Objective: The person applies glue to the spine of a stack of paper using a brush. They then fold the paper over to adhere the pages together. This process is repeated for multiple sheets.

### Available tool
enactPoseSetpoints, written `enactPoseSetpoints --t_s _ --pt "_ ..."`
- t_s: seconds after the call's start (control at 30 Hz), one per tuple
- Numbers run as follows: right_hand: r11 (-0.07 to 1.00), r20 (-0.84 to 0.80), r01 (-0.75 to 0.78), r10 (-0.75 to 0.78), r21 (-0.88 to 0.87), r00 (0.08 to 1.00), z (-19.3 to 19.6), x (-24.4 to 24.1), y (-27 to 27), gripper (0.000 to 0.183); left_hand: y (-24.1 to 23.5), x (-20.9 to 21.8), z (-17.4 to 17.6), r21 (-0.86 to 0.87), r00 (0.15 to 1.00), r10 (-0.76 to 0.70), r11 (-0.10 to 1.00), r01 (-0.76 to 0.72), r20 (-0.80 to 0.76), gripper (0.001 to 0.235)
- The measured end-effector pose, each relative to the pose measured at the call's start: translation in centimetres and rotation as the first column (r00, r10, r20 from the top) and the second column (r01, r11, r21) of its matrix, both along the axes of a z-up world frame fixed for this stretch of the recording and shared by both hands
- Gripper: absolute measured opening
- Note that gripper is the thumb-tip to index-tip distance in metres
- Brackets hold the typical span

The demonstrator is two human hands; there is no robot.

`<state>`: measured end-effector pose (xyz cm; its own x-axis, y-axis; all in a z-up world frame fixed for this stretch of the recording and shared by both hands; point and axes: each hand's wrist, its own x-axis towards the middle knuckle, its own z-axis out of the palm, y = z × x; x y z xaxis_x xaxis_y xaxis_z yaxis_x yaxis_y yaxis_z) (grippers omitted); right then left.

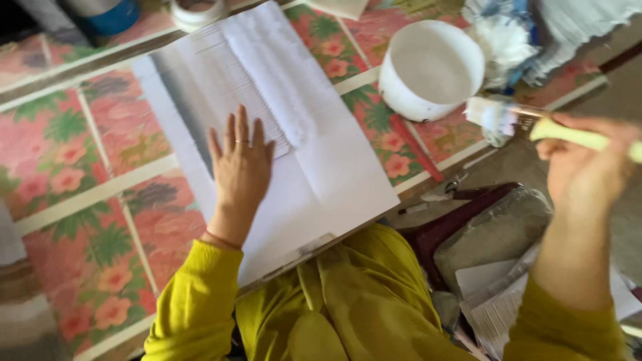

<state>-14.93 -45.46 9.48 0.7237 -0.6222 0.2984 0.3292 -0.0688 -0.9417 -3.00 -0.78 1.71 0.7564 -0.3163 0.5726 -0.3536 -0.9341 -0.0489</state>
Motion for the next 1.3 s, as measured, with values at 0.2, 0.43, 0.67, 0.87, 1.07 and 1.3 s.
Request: enactPoseSetpoints --t_s 0.2,0.43,0.67,0.87,1.07,1.3 --pt "0.945 0.015 -0.277 0.283 -0.175 0.959 -9.3 -7.7 1.7 0.021 -2.3 -13.0 0.6 -0.019 0.913 -0.228 0.972 0.235 -0.34 0.075" --pt "0.518 0.059 -0.221 0.47 -0.826 0.881 -9.9 -12.8 10.6 0.011 -2.4 -15.9 -2.2 0.133 0.945 -0.171 0.968 0.214 -0.28 0.078" --pt "0.541 0.025 -0.268 0.473 -0.797 0.88 -9.8 -13.2 16.6 0.011 -3.0 -16.4 -3.4 0.008 0.954 -0.209 0.976 0.215 -0.215 0.056" --pt "0.535 -0.014 -0.324 0.504 -0.78 0.864 -10.4 -13.0 15.8 0.012 -2.9 -16.4 -2.9 -0.008 0.943 -0.212 0.976 0.217 -0.256 0.056" --pt "0.564 0.024 -0.309 0.505 -0.766 0.862 -13.1 -14.6 13.8 0.01 -2.9 -16.5 -2.6 -0.006 0.939 -0.22 0.974 0.226 -0.263 0.055" --pt "0.734 0.187 -0.063 0.254 -0.676 0.949 -7.8 -7.1 9.0 0.015 -2.7 -16.4 -1.4 0.175 0.95 -0.165 0.96 0.216 -0.266 0.058"
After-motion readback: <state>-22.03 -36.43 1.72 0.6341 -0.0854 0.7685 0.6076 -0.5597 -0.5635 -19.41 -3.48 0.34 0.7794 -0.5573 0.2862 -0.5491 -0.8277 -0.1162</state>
